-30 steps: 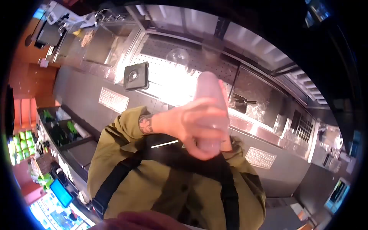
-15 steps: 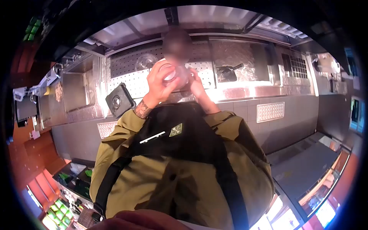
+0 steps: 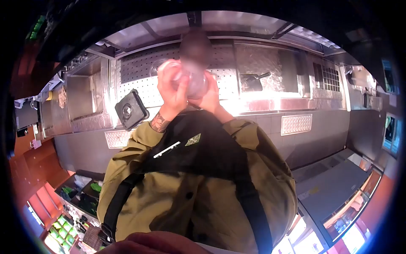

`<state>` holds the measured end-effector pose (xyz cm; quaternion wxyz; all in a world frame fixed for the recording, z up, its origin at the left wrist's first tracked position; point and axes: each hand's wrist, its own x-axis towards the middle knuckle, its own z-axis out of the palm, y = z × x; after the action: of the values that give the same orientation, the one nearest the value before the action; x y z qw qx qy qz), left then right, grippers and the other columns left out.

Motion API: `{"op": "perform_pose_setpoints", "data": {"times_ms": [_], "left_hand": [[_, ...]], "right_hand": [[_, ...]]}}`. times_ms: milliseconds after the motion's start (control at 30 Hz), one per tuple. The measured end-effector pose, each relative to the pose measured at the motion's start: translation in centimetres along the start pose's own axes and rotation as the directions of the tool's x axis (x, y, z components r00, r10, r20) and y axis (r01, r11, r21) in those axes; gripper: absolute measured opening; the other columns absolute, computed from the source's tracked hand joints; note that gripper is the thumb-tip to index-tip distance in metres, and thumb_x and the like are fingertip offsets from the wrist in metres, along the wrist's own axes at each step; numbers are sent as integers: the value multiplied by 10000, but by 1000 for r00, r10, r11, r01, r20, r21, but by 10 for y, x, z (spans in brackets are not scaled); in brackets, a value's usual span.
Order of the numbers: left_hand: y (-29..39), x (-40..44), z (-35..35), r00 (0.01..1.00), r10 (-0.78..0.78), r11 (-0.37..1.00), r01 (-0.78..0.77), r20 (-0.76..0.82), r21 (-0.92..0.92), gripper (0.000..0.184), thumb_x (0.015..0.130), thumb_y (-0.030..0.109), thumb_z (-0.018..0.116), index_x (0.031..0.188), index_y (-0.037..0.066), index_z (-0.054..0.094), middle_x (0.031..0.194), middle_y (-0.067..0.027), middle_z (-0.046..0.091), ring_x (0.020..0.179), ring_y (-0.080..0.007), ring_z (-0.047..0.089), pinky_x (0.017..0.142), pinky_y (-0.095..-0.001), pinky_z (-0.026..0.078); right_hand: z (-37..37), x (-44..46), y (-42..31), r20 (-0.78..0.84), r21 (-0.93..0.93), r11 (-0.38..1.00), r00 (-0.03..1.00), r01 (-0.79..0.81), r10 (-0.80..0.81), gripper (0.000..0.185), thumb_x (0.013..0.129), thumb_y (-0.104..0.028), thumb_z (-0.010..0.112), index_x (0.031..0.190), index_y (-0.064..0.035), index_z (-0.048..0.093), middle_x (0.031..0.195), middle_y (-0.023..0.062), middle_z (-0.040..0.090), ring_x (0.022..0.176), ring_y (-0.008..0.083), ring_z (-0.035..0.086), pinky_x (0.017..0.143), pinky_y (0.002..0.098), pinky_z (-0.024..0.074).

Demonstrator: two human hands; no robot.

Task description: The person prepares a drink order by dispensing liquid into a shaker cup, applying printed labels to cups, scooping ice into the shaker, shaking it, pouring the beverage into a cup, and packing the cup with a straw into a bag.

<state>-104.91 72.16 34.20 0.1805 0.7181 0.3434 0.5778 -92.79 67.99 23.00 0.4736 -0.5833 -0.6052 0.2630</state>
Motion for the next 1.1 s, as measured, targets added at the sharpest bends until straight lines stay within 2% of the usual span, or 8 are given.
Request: {"op": "perform_pose_setpoints", "data": {"times_ms": [133,200,233,300,500,600,733,1100], "left_hand": [[-10,3,-10,927,-244,966,207,-285,-155,362,889,137,556,1192,19,399,1096,-153,499,1028,-239,511,915,-366,394],[-17,9,-25,848,-394,919,372,-355,-130,356,923,154,517,1217,28,361,1114,-138,490,1038,-207,492,915,-333,385],[-18,13,-30,806,-467,880,384,-362,-280,326,939,158,498,1209,29,370,1125,-127,483,1019,-189,489,913,-320,376],[-20,18,-30,770,-471,879,370,-430,-299,319,946,171,490,1206,28,375,1131,-123,475,1017,-186,479,914,-319,369],[-32,49,-56,659,-355,902,428,-663,-57,337,957,234,479,1208,27,387,1134,-119,471,1032,-190,475,905,-312,383],[-71,44,-76,626,-611,765,311,-484,-564,331,954,273,491,1194,59,411,1088,-117,499,1001,-206,514,871,-329,438],[-103,19,-73,583,-783,474,338,-215,-813,301,954,305,488,1159,93,429,1024,-95,543,932,-212,555,809,-339,489],[-142,-4,-56,633,-763,453,379,-131,-807,228,949,240,499,1129,101,487,991,-109,584,906,-205,573,805,-334,492]], "right_hand": [[-9,15,-36,-78,-266,933,959,242,-271,990,457,-258,844,1296,-13,378,1115,136,483,1041,311,488,857,409,464],[-13,15,-34,2,-209,959,981,191,-194,965,435,-244,833,1300,-123,420,1149,152,445,1035,322,488,834,412,476],[-15,17,-36,39,-235,949,978,209,-206,969,431,-247,832,1305,-160,422,1160,157,433,1036,328,486,827,415,477],[-14,22,-36,70,-259,941,976,220,-208,980,429,-262,830,1318,-273,418,1175,167,401,1047,347,482,814,413,479],[-6,29,-46,5,-403,890,973,212,-229,971,476,-210,826,1349,-204,400,1121,183,415,975,322,512,785,395,486],[-18,31,-60,95,-465,870,986,164,-135,1002,455,-184,815,1365,-234,396,1100,169,431,951,313,527,777,395,494],[-36,41,-76,203,-517,840,977,164,-66,981,449,-165,802,1341,-322,427,1067,164,458,903,329,560,772,405,491],[-57,57,-82,392,-562,776,918,287,-56,977,465,-137,807,1347,-304,421,1032,177,500,833,355,589,729,414,510]]}}
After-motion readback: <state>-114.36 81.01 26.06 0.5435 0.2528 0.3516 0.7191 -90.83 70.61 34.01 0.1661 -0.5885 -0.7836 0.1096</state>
